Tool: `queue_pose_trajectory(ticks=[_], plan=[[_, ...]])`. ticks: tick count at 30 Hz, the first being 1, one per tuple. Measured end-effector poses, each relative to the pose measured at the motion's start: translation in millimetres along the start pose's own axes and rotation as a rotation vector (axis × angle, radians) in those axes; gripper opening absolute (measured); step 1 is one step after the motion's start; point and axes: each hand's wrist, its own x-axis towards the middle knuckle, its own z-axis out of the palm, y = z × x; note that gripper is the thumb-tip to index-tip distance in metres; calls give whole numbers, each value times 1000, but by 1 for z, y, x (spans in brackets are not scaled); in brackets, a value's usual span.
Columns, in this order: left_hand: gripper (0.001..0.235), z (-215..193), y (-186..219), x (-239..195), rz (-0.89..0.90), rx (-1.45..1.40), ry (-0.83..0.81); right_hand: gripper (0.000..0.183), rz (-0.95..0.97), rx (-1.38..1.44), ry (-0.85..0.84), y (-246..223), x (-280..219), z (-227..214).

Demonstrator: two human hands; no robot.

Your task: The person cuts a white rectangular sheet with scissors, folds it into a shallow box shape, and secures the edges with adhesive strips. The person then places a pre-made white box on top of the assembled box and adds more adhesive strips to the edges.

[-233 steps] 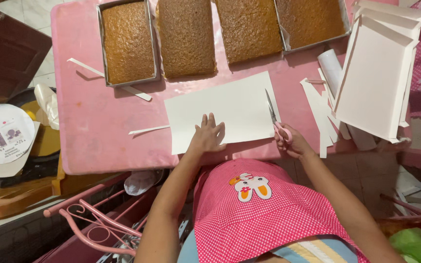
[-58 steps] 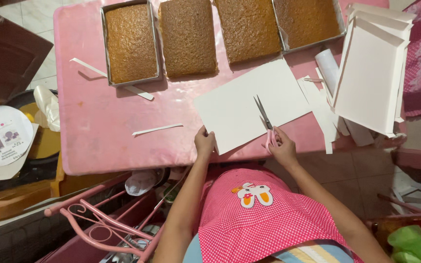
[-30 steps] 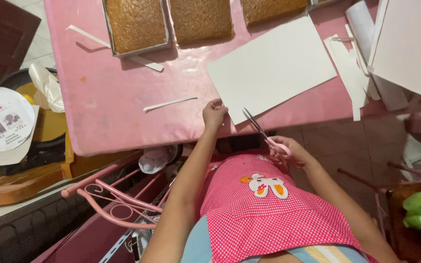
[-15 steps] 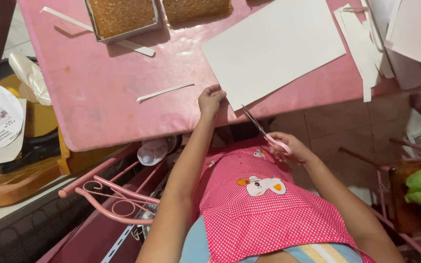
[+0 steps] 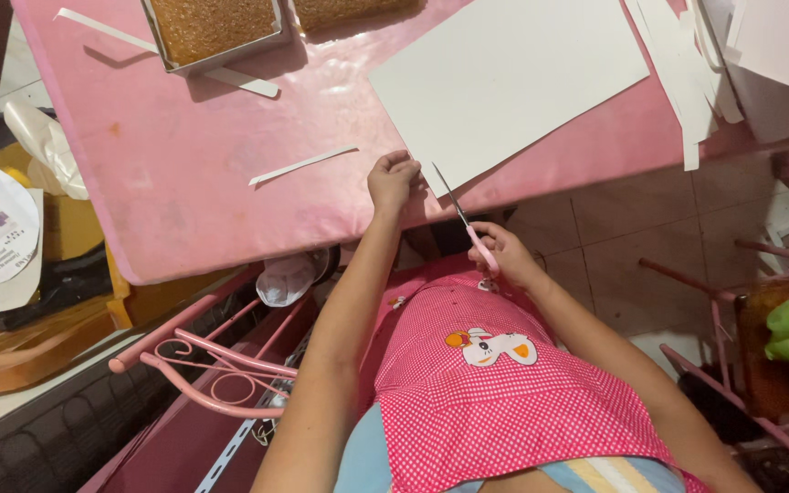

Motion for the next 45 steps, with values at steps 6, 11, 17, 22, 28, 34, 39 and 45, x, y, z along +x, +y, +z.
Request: queue_pose_trajectory(ticks=[6,11,17,22,28,34,39,45], plan=[[42,3,7,-11,7,8,17,62,6,-6,5,-10,-2,10],[39,3,6,-14,-3,28,23,59,-7,65,4,-6,0,11],[35,3,4,-12,5,65,27,61,39,34,-25,-26,-10,16],[33,4,-3,-3,53,152,37,62,60,11,-9,-35,-12,17],[31,0,-27,22,113,280,74,61,94,-2,-14,-35,-9,10],[32,0,-27,24,179,504,117,56,89,-7,-31,-48,7,15],[37,6,-30,16,153,474,98,57,89,-36,-62,-63,14,16],[37,9,-32,16,138,450,130,58,95,-48,-77,-65,13,15]])
